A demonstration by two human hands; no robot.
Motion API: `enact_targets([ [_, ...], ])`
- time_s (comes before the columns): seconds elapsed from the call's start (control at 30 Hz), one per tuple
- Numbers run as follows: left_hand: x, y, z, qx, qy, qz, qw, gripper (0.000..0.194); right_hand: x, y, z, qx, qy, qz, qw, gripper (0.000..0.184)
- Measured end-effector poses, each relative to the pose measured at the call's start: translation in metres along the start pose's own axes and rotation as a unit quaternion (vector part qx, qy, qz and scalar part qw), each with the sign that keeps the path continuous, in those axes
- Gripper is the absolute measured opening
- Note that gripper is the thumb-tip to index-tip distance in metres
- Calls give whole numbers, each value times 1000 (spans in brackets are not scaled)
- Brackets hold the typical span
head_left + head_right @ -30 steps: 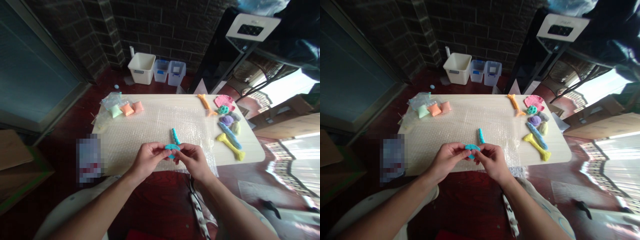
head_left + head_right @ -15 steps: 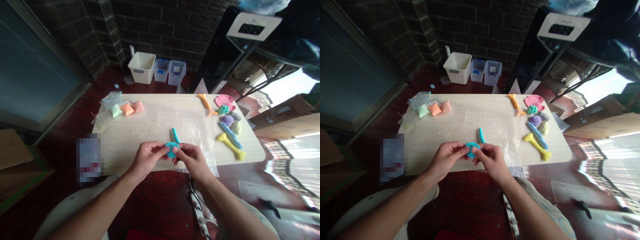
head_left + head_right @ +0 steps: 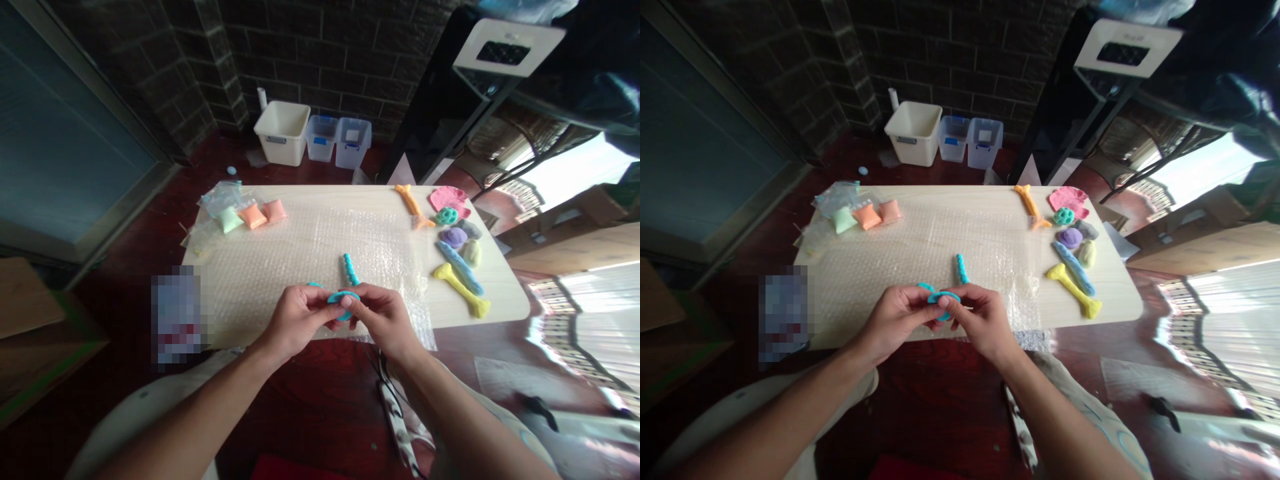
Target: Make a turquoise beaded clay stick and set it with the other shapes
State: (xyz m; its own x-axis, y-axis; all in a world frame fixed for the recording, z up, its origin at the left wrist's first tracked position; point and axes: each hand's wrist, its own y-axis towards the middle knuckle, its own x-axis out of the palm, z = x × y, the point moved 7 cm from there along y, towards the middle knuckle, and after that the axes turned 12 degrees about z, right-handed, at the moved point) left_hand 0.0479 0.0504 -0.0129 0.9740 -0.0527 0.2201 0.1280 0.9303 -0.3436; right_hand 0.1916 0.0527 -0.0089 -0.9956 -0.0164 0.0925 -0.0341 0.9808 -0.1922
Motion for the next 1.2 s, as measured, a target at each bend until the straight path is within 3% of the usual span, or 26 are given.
enact_targets([
  [0.27,5,-2,-3,-16,-29,-34,999,30,-3,0,-2,-10,8,28,1000,29],
  [0.4,-4,1,1,10,-15,10,1000,30,4,0,2,22,42,-7,999,40],
  [0.47,-7,3,2,12,-17,27,999,30,6,0,1,20,34,-26,999,35],
  [0.67,-1,3,0,-14,-50,-14,999,34,-3,1,-1,30,36,2,999,31],
  [0.97,-14,3,9,110,62,57,990,32,5,1,8,70,66,-24,995,31],
  [1.2,-2,1,7,33,-11,-6,999,21,3,3,4,46,69,-17,996,35],
])
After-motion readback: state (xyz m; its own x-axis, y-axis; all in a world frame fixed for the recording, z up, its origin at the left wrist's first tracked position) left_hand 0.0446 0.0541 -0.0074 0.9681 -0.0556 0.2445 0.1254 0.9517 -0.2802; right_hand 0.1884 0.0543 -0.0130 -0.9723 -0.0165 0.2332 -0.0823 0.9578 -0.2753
